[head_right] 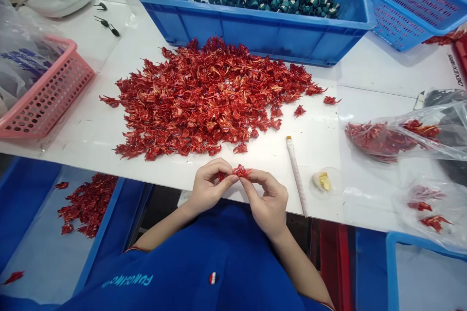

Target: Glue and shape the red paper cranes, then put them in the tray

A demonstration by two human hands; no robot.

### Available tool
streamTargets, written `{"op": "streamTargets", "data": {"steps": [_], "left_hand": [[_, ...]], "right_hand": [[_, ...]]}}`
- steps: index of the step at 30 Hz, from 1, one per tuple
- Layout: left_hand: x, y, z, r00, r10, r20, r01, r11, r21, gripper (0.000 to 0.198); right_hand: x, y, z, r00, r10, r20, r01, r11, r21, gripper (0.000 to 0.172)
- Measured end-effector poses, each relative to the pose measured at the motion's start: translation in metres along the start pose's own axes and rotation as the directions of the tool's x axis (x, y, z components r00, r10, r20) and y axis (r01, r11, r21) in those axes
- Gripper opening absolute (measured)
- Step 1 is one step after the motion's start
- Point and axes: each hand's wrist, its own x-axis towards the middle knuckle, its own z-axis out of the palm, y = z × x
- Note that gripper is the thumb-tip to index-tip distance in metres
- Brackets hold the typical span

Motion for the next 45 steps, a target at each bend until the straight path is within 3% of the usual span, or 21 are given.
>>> {"op": "streamTargets", "data": {"steps": [4, 9, 12, 15, 18, 21, 24, 26, 28, 30, 32, 35, 38, 40, 42, 45], "left_hand": [[-0.003, 0.002, 0.002, 0.972, 0.230, -0.043, -0.226, 0.971, 0.079, 0.015], [-0.005, 0.002, 0.003, 0.936, 0.346, -0.060, -0.332, 0.929, 0.163, 0.010], [-0.003, -0.004, 0.002, 0.906, 0.421, -0.047, -0.399, 0.886, 0.237, 0.010], [-0.002, -0.011, -0.001, 0.872, 0.489, -0.014, -0.460, 0.831, 0.312, 0.007], [-0.004, -0.015, -0.005, 0.868, 0.496, 0.013, -0.473, 0.819, 0.325, 0.006], [-0.005, -0.015, -0.010, 0.906, 0.424, 0.016, -0.410, 0.865, 0.288, 0.007], [-0.005, -0.014, -0.015, 0.958, 0.283, -0.040, -0.265, 0.933, 0.242, 0.009], [-0.004, -0.014, -0.019, 0.979, 0.170, -0.113, -0.147, 0.972, 0.186, 0.014], [-0.003, -0.013, -0.022, 0.987, 0.007, -0.163, 0.000, 0.999, 0.039, 0.022], [-0.002, -0.011, -0.025, 0.969, -0.214, -0.124, 0.187, 0.962, -0.201, 0.030], [0.000, -0.009, -0.027, 0.916, -0.402, -0.018, 0.357, 0.834, -0.421, 0.035], [0.003, -0.006, -0.028, 0.836, -0.540, 0.096, 0.481, 0.639, -0.600, 0.039], [0.006, -0.004, -0.029, 0.799, -0.582, 0.148, 0.510, 0.529, -0.678, 0.037], [0.007, -0.003, -0.028, 0.793, -0.587, 0.161, 0.514, 0.504, -0.694, 0.038], [0.007, -0.003, -0.026, 0.793, -0.590, 0.152, 0.516, 0.519, -0.681, 0.038], [0.004, -0.003, -0.022, 0.798, -0.591, 0.114, 0.532, 0.603, -0.595, 0.040]], "right_hand": [[-0.006, 0.005, -0.001, 0.995, -0.096, -0.040, 0.097, 0.995, 0.008, 0.017], [-0.002, 0.007, -0.004, 0.979, -0.205, -0.009, 0.205, 0.978, 0.046, 0.023], [0.003, 0.006, -0.002, 0.987, -0.160, 0.004, 0.158, 0.980, 0.119, 0.023], [0.005, 0.004, 0.003, 0.998, -0.059, -0.003, 0.058, 0.982, 0.181, 0.039], [0.007, 0.004, 0.007, 1.000, 0.004, 0.031, -0.010, 0.978, 0.208, 0.044], [0.010, 0.002, 0.008, 0.993, 0.044, 0.107, -0.065, 0.977, 0.203, 0.035], [0.019, 0.001, 0.008, 0.978, 0.080, 0.195, -0.095, 0.993, 0.073, 0.027], [0.028, 0.002, 0.008, 0.980, 0.048, 0.193, -0.033, 0.996, -0.082, 0.018], [0.035, 0.005, 0.010, 0.986, -0.067, 0.154, 0.109, 0.954, -0.280, 0.011], [0.040, 0.011, 0.014, 0.962, -0.208, 0.175, 0.268, 0.838, -0.475, 0.013], [0.041, 0.017, 0.018, 0.923, -0.283, 0.260, 0.384, 0.695, -0.607, 0.019], [0.040, 0.023, 0.021, 0.901, -0.297, 0.315, 0.433, 0.604, -0.669, 0.021], [0.039, 0.024, 0.019, 0.921, -0.264, 0.287, 0.389, 0.676, -0.626, 0.014], [0.038, 0.023, 0.015, 0.940, -0.218, 0.264, 0.333, 0.763, -0.554, 0.010], [0.038, 0.020, 0.010, 0.962, -0.141, 0.232, 0.233, 0.868, -0.439, 0.006], [0.037, 0.014, 0.003, 0.977, 0.059, 0.207, -0.025, 0.986, -0.165, 0.005]]}}
